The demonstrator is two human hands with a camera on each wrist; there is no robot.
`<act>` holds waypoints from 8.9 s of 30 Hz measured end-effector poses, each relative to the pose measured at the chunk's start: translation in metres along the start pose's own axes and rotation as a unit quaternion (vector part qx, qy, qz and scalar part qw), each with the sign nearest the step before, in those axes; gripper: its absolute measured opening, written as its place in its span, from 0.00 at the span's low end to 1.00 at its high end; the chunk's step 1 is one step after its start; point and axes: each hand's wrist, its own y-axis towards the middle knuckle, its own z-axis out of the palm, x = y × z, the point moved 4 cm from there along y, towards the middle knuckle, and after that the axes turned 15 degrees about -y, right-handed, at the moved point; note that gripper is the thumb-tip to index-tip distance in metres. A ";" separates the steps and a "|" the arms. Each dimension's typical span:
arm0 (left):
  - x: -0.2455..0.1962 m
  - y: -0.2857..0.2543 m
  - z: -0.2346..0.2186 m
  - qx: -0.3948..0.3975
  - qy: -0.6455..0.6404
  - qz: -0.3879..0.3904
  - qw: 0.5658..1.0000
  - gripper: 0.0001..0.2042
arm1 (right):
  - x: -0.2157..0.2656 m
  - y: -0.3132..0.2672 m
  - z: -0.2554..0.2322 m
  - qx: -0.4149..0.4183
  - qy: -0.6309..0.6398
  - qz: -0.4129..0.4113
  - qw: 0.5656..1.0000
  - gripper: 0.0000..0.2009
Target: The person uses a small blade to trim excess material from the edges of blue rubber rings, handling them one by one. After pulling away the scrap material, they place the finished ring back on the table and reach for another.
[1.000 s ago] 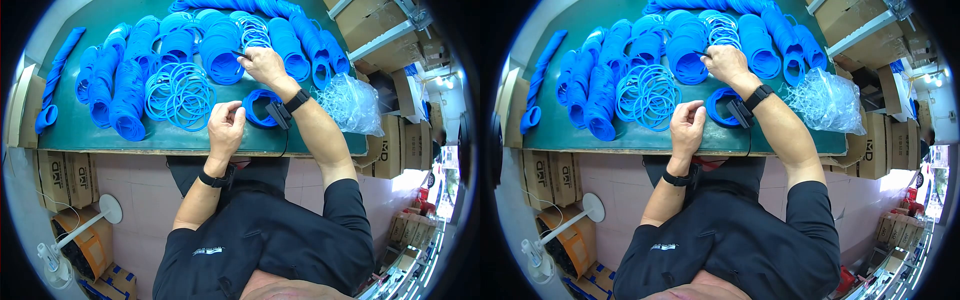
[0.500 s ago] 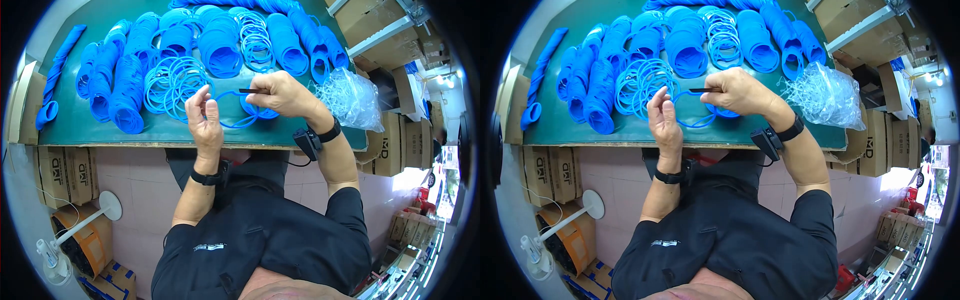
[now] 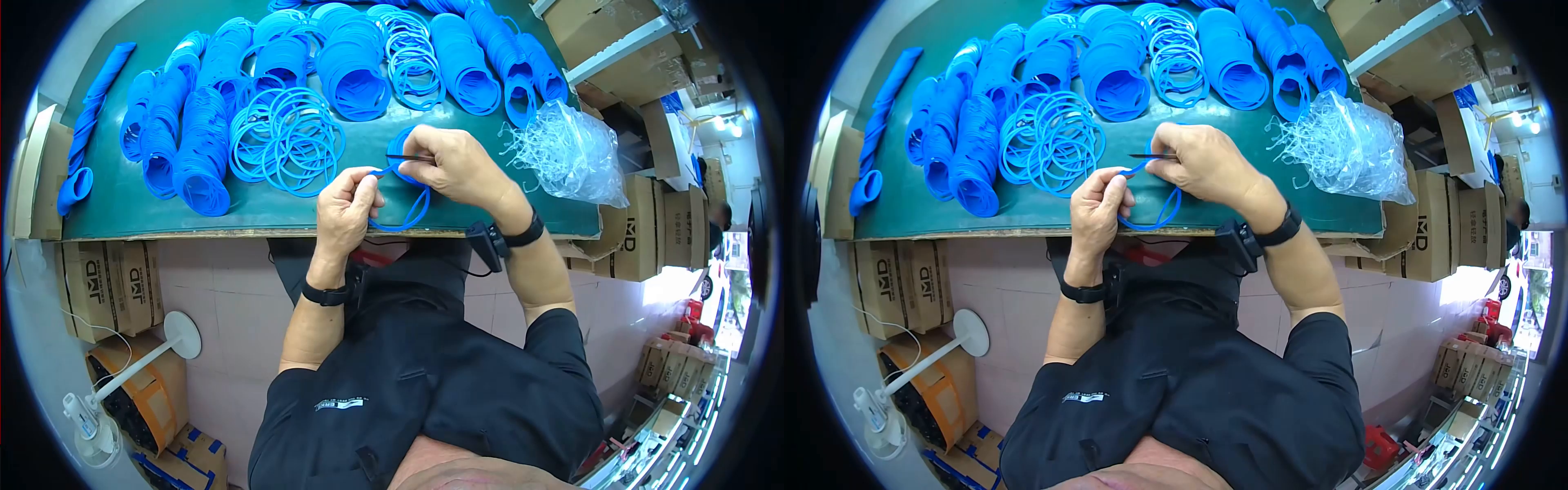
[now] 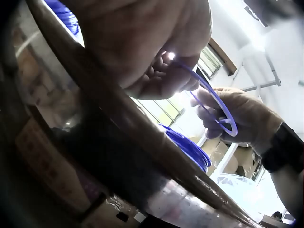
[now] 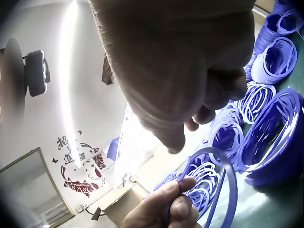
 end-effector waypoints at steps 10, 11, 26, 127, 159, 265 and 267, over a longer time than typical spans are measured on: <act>0.011 -0.007 0.008 -0.121 -0.102 -0.001 0.987 0.09 | 0.036 -0.017 0.026 -0.235 -0.151 -0.036 0.960 0.06; 0.014 -0.007 0.008 -0.135 -0.142 0.003 0.981 0.10 | 0.036 -0.017 0.027 -0.234 -0.151 -0.036 0.960 0.06; 0.007 -0.015 0.026 -0.100 -0.283 -0.078 0.951 0.13 | 0.036 -0.025 0.026 -0.310 -0.238 -0.109 0.914 0.05; -0.008 0.015 -0.030 -0.225 -0.386 0.038 0.894 0.07 | -0.003 -0.122 0.021 -0.188 0.076 -0.121 0.972 0.14; 0.009 0.018 0.014 -0.164 -0.317 0.020 0.934 0.07 | -0.068 -0.133 -0.046 -0.294 0.055 0.216 0.930 0.11; -0.026 -0.001 0.023 0.019 -0.007 -0.002 1.000 0.11 | 0.003 0.002 -0.015 -0.086 0.005 -0.080 0.993 0.07; -0.022 0.000 0.020 -0.028 -0.012 0.009 0.999 0.12 | 0.008 0.000 -0.017 -0.116 -0.005 -0.080 0.990 0.08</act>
